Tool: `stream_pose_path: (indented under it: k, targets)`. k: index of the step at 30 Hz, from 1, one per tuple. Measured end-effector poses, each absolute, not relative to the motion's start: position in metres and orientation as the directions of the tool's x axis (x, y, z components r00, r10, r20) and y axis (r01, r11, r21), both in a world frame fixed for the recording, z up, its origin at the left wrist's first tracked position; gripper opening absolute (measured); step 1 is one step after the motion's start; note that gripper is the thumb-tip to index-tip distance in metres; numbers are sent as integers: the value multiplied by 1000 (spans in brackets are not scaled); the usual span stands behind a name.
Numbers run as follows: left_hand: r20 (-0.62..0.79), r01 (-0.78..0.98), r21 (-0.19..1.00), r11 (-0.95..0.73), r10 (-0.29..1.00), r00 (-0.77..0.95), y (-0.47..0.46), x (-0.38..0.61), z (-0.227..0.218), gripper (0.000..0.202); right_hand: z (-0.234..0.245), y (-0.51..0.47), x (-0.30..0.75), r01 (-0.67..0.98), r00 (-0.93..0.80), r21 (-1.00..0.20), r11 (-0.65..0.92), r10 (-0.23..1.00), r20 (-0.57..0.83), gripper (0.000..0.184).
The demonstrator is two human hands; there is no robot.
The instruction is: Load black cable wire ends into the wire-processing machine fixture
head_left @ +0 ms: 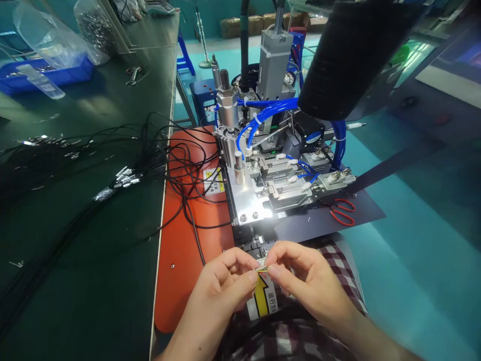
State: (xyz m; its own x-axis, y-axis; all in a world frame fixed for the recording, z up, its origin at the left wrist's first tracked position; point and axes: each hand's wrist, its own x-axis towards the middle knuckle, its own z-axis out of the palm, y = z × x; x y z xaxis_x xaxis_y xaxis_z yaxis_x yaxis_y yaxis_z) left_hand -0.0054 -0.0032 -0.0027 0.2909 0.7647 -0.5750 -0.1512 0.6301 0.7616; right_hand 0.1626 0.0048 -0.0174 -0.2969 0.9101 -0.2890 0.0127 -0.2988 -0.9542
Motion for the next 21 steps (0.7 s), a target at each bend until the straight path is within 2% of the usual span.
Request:
stream_pose_path:
  k: [8,10,13,16,18,21]
  targets:
    - [-541,-151,794,589,797,266,-4,-3,-5,15,-13,6,161,37,-284,-951,-308,909,-305,17]
    - [-528,-148,810,568,815,238,-3,-1,-3,15,-13,3,159,72,-258,-963,-258,928,-268,16]
    - [-513,-129,831,541,836,197,-2,1,-1,15,-17,-3,159,210,-219,-978,5,975,-42,11]
    - [-491,-84,858,507,856,162,-4,3,1,12,-20,-8,161,379,-294,-859,344,925,241,9]
    - [-452,-34,888,459,883,126,-7,4,0,10,-18,-8,164,453,-370,-764,460,876,309,11]
    - [-369,72,929,363,923,112,-13,3,-4,7,-12,-6,167,497,-413,-734,463,870,269,12]
